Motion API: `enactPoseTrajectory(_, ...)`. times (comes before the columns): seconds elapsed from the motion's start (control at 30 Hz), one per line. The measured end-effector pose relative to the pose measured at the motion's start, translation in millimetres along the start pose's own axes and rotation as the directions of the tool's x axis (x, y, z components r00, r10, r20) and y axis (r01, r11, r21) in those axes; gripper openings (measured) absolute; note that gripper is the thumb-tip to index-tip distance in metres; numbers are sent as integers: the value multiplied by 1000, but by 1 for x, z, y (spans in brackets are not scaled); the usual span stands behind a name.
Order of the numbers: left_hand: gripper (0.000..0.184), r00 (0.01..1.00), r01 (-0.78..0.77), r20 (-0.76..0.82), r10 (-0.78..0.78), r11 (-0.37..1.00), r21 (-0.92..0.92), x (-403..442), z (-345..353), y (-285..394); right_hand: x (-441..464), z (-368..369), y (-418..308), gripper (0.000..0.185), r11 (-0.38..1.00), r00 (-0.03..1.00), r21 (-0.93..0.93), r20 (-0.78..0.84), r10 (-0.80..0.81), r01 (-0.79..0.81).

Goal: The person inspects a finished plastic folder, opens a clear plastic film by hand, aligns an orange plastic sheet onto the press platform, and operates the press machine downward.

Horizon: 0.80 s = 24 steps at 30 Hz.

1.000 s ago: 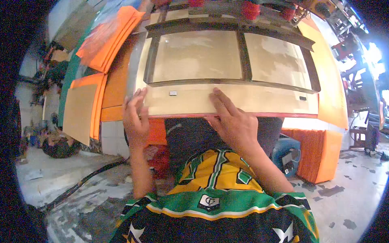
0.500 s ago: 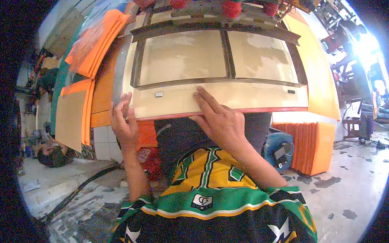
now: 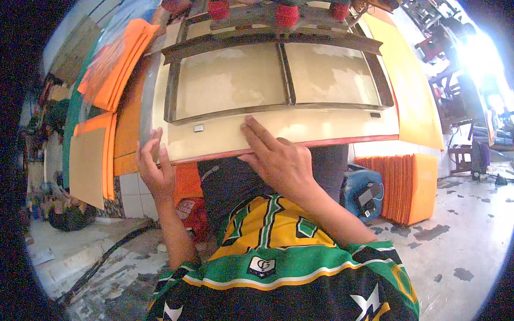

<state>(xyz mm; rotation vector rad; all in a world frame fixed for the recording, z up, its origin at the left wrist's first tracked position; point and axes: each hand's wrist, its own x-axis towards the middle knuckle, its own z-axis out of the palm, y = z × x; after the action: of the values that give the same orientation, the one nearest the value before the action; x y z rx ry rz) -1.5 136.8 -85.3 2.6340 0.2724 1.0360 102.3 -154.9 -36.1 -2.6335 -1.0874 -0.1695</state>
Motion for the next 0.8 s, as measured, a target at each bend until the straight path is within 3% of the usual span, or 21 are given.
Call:
enactPoseTrajectory(0.3, 18, 1000, 19, -15, -20, 1000, -20, -1, 1, 0, 1, 5, 2, 57, 998, 994, -4, -94, -62, 62)
enactPoseTrajectory(0.5, 18, 1000, 23, -9, -23, 1000, 16, 2, -3, 3, 5, 3, -2, 57, 998, 997, -19, -46, -54, 53)
enactPoseTrajectory(0.57, 18, 1000, 27, -5, -26, 999, 31, 3, -5, 2, 5, -2, -3, 61, 1000, 999, 9, 50, -8, 7)
enactPoseTrajectory(0.8, 18, 999, 44, -13, -44, 999, -2, 4, -6, 5, 6, -9, -7, 60, 1000, 999, 16, 54, -5, 4)
